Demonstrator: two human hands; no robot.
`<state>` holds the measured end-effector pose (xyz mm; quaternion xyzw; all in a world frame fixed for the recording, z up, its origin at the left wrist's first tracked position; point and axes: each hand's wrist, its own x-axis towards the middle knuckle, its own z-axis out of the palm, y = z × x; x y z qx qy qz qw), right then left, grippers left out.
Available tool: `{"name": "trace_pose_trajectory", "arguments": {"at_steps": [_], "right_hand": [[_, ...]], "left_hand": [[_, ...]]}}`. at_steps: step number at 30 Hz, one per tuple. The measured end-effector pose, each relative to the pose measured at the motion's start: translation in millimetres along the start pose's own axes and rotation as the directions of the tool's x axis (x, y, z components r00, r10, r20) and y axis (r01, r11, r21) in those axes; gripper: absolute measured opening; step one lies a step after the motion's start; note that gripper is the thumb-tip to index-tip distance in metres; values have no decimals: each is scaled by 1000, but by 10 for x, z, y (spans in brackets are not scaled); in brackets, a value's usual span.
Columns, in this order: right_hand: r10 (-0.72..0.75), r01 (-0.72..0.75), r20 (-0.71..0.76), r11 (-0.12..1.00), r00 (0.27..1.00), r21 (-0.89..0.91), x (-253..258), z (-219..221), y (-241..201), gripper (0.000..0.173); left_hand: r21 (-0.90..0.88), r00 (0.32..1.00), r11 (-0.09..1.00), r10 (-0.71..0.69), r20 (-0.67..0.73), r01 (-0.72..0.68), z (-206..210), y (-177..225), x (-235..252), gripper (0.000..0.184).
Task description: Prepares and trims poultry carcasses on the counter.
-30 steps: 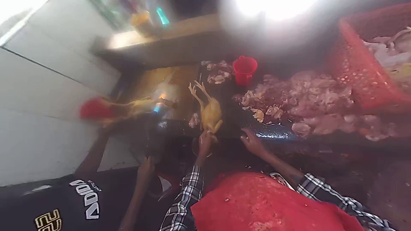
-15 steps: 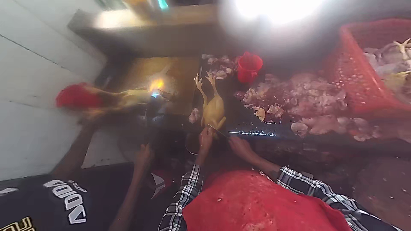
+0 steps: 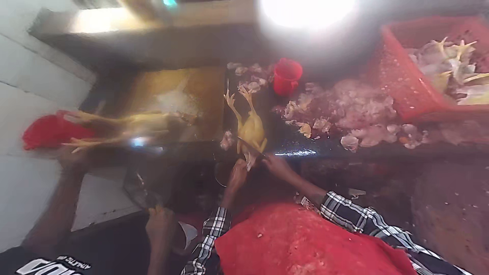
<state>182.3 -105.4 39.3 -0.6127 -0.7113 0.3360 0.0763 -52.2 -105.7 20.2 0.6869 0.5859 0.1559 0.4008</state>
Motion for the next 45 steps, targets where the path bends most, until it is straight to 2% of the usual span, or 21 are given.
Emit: {"name": "trace_pose_trajectory", "arguments": {"at_steps": [3, 5, 7, 9, 12, 15, 19, 20, 21, 23, 24, 25, 29, 31, 33, 35, 37, 39, 40, 43, 45], "right_hand": [[10, -11, -35, 1000, 999, -23, -164, 68, 65, 52], [26, -28, -45, 999, 999, -38, -223, 129, 126, 51], [20, -22, -40, 998, 999, -54, -216, 150, 139, 49], [12, -14, -29, 997, 1000, -72, -151, 143, 61, 46], [17, -20, -34, 997, 999, -72, 35, 63, -170, 48], [27, -27, 8, 999, 1000, -35, 114, 52, -288, 51], [36, -36, 155, 999, 987, -3, -85, 189, 131, 46], [28, -29, 169, 1000, 985, 4, -196, 191, 277, 46], [24, -25, 156, 1000, 988, 5, -302, 141, 400, 47], [49, -49, 27, 999, 998, 19, -466, -134, 522, 50], [84, -84, -57, 996, 995, 10, -516, -317, 565, 53], [118, -122, -126, 992, 985, -30, -495, -537, 610, 55], [189, -245, -237, 941, 953, -234, -159, -1205, 908, 44], [138, -212, -257, 934, 956, -287, -86, -1269, 1020, 40], [27, -125, -288, 937, 957, -327, -135, -1165, 1003, 36], [-50, -10, -211, 962, 976, -274, -236, -890, 777, 34], [-91, 93, 48, 995, 995, -38, -270, -492, 405, 42], [-131, 26, 321, 950, 938, 310, -138, -99, 16, 47], [-134, -26, 382, 922, 914, 387, -21, 73, -142, 48], [-57, -101, 412, 930, 909, 352, 309, 368, -378, 43], [-63, -68, 429, 957, 901, 283, 404, 320, -380, 41]], "left_hand": [[-227, 995, 974, 36, 88, -15, -105, -24, -31, 31], [-415, 974, 904, 0, 228, 97, -116, 27, -72, 41], [-585, 952, 785, -23, 305, 206, -66, 144, -87, 40], [-646, 967, 739, -32, 251, 193, 22, 239, -89, 39], [-718, 979, 684, 31, 204, 128, 52, 302, -111, 40], [-847, 987, 520, 42, 155, 111, 33, 240, -213, 36], [-939, 994, 336, 47, 103, 81, -50, 80, -398, 29], [-929, 996, 366, 33, 77, 59, -63, 37, -476, 29], [-887, 999, 460, 7, 50, 41, -87, -2, -544, 30], [-679, 997, 731, -81, 11, 67, -123, -79, -643, 29], [-549, 990, 827, -141, 4, 120, -96, -96, -685, 28], [-446, 981, 879, -192, -5, 170, -53, -96, -683, 27], [-220, 970, 949, -240, -32, 227, 151, -94, -560, 27], [-149, 967, 959, -250, -46, 240, 202, -60, -546, 29], [-82, 966, 965, -254, -49, 250, 202, -4, -558, 30], [-26, 965, 967, -256, -61, 255, 223, 52, -586, 30], [11, 966, 968, -248, -76, 249, 285, 106, -616, 29], [58, 973, 973, -221, -60, 225, 347, 197, -606, 30], [87, 977, 973, -211, -44, 214, 371, 238, -590, 32], [183, 981, 966, -191, 32, 182, 320, 260, -584, 35], [189, 994, 976, -108, -14, 109, 140, 236, -568, 34]]}}
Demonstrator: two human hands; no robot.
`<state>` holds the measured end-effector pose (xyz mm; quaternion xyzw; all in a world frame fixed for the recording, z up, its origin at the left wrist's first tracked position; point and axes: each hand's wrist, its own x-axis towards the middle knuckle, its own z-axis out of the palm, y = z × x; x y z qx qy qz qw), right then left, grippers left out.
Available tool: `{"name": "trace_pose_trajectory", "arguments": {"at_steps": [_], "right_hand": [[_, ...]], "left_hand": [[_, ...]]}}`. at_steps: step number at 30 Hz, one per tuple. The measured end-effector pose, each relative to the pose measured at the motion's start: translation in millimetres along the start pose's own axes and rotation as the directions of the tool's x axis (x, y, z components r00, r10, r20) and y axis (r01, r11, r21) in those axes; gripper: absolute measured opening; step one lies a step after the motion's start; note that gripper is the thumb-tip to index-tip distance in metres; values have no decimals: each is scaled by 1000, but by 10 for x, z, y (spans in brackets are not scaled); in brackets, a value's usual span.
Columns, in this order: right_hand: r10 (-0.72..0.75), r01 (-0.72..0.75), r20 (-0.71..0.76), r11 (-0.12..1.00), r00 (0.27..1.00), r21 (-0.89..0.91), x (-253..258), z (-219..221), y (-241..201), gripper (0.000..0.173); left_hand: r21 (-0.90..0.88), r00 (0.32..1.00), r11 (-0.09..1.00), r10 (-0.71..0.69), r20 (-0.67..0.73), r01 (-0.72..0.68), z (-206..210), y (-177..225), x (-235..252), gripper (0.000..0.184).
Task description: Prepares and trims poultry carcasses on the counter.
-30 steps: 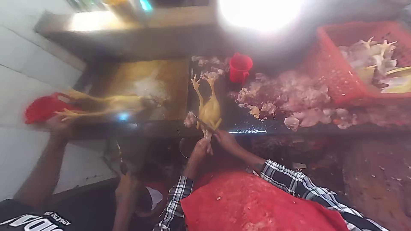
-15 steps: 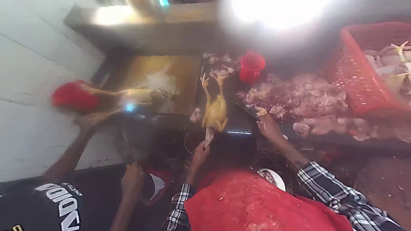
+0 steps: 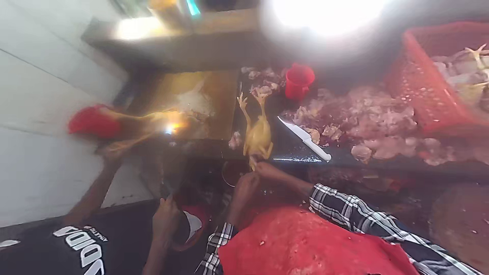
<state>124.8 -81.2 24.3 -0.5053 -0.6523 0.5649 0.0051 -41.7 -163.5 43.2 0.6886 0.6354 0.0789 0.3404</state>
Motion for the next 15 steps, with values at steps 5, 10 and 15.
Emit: {"name": "trace_pose_trajectory", "arguments": {"at_steps": [5, 10, 15], "right_hand": [[-24, -8, -92, 946, 995, -326, -128, -96, 155, 38], [-128, 25, -165, 856, 978, -516, -569, -367, 128, 38], [-295, 233, -166, 919, 941, -318, -955, -449, 251, 38]], "left_hand": [[5, 930, 954, 294, -219, -300, -75, 75, 322, 44], [47, 921, 925, 381, -83, -378, 98, 144, 778, 67], [-23, 909, 910, 412, -64, -414, 202, 259, 906, 71]]}}
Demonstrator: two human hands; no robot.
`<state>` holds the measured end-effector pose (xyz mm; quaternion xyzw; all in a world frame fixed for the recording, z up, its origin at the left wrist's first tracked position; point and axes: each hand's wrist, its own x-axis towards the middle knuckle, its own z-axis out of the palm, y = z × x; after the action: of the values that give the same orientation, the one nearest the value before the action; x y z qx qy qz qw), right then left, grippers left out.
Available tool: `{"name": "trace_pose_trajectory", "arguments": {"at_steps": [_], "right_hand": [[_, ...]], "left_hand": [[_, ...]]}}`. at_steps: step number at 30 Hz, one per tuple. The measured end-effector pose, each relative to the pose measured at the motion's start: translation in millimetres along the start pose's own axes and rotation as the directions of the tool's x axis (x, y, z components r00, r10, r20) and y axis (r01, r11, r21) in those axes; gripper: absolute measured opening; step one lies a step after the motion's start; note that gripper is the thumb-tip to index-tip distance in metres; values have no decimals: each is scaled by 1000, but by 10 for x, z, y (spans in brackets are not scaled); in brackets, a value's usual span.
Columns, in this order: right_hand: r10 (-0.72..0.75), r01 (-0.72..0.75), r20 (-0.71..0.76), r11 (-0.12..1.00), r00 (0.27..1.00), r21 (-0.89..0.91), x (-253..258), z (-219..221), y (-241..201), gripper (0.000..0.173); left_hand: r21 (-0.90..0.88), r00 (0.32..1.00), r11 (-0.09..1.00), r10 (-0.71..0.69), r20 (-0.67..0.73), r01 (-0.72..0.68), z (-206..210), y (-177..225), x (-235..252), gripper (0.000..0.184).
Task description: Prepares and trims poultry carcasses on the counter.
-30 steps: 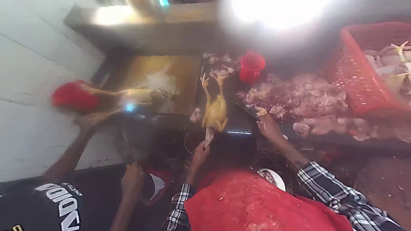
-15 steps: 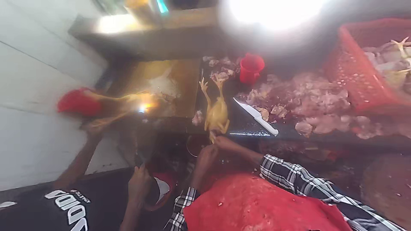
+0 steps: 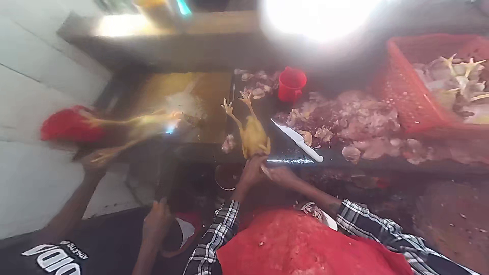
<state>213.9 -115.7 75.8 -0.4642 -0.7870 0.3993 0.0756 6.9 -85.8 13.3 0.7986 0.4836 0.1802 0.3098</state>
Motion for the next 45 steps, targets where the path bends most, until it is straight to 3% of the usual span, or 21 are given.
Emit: {"name": "trace_pose_trajectory", "arguments": {"at_steps": [5, 11, 13, 15, 17, 20, 22, 24, 27, 29, 31, 33, 34, 36, 38, 42, 45], "right_hand": [[-122, 149, -108, 940, 987, 306, -635, 70, -106, 29], [-298, 342, -169, 809, 940, 478, -1367, -604, -396, 30], [-309, 360, -185, 826, 933, 433, -1502, -850, -361, 33], [-250, 295, -180, 905, 951, 305, -1475, -930, -254, 32], [-137, 174, -188, 965, 973, 196, -1260, -855, -71, 33], [46, -35, -164, 997, 985, 68, -840, -736, 248, 34], [219, -256, -304, 963, 927, -87, -588, -710, 493, 43], [330, -444, -438, 877, 836, -185, -436, -666, 851, 57], [355, -501, -502, 845, 789, -190, -390, -584, 1185, 55], [358, -372, -387, 927, 850, 40, -478, -644, 1153, 64], [333, -216, -277, 899, 901, 381, -611, -551, 1011, 65], [295, -216, -97, 852, 951, 477, -692, -407, 796, 61], [254, -224, -17, 882, 967, 414, -679, -318, 675, 55], [126, -126, 8, 984, 992, 127, -532, -10, 486, 50], [79, -77, 12, 994, 997, -78, -383, 335, 427, 48], [230, -215, 54, 956, 972, -197, -598, 748, 987, 45], [454, -384, 177, 865, 873, -324, -1144, 672, 1420, 49]], "left_hand": [[26, 995, 995, -101, -28, 102, 24, 129, 63, 66], [-18, 990, 990, -138, -36, 138, 16, 174, 88, 78], [-26, 988, 989, -148, -37, 147, 11, 232, 108, 78], [79, 994, 991, -105, -25, 107, 33, 346, 41, 67], [170, 1000, 985, -20, -3, 20, 111, 568, -71, 39], [98, 996, 995, -26, 88, 17, 386, 838, -435, 37], [-28, 984, 990, -132, 116, 136, 580, 764, -702, 37], [-154, 938, 925, -344, 49, 347, 693, 665, -949, 38], [-310, 761, 754, -636, -127, 579, 785, 487, -1199, 44], [-358, 682, 651, -729, -49, 670, 737, 359, -1265, 50], [-265, 706, 667, -703, 88, 696, 682, 230, -1341, 41], [-218, 749, 717, -639, 174, 663, 704, 191, -1400, 43], [-233, 765, 728, -617, 187, 644, 727, 203, -1430, 43], [-275, 786, 737, -595, 169, 617, 755, 233, -1486, 42], [-281, 802, 754, -583, 129, 593, 782, 279, -1548, 40], [-231, 778, 745, -620, 104, 625, 701, 226, -1833, 40], [-90, 717, 714, -677, 168, 695, 645, -67, -2234, 41]]}}
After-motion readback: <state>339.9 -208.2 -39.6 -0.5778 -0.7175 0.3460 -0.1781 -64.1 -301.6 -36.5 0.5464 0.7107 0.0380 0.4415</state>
